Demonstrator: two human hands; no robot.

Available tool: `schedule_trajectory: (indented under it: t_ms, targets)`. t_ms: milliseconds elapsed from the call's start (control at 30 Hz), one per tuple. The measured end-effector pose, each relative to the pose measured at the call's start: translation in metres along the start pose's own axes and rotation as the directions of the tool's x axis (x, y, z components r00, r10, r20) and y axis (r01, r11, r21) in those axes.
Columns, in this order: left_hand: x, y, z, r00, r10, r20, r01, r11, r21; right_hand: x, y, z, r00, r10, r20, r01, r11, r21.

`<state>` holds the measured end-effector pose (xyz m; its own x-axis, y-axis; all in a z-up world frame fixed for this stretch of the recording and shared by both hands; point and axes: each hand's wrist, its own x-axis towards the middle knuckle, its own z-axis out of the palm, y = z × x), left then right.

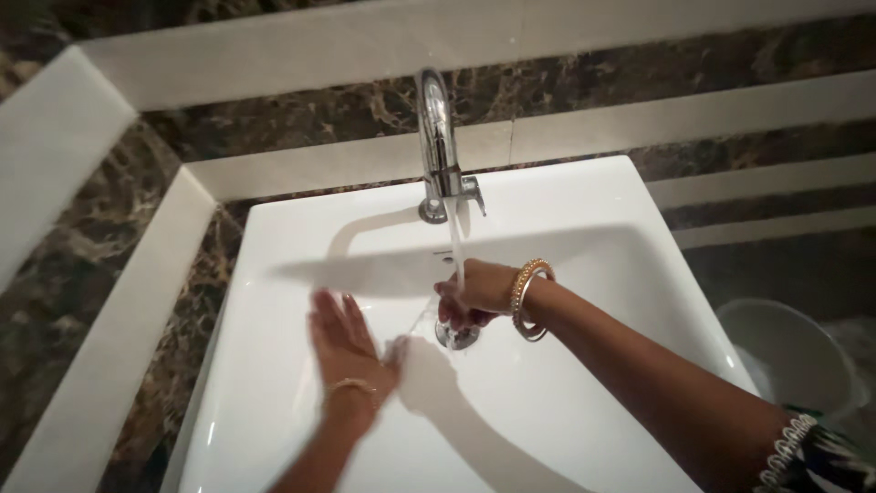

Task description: The person washes their hands and a small green bucket under a running sink faucet.

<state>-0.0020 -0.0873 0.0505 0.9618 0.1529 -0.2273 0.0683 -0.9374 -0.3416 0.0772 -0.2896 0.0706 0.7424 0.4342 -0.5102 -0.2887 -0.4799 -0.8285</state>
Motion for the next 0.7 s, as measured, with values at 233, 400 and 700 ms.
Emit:
schedule_trajectory:
  t_ms: [233,400,700]
  targets:
    - [-0.022,0.18,0.017,0.656,0.697,-0.291,-0.741,0.519,-0.426,0.044,0.032,0.011,0.821,-0.093,0.564,-0.367,0.67,0.645]
    - [0.001,0.214,0.045,0.393,0.517,-0.761,-0.907,0.355,-0.227,0.056,0.034,0.017,0.86,0.022,0.51,-0.187,0.943,0.275]
    - [0.105,0.008,0.021,0.464,0.886,-0.022,-0.879,0.463,0.114,0.033,-0.021,0.026,0.996,-0.02,0.086,0.057,0.892,-0.449]
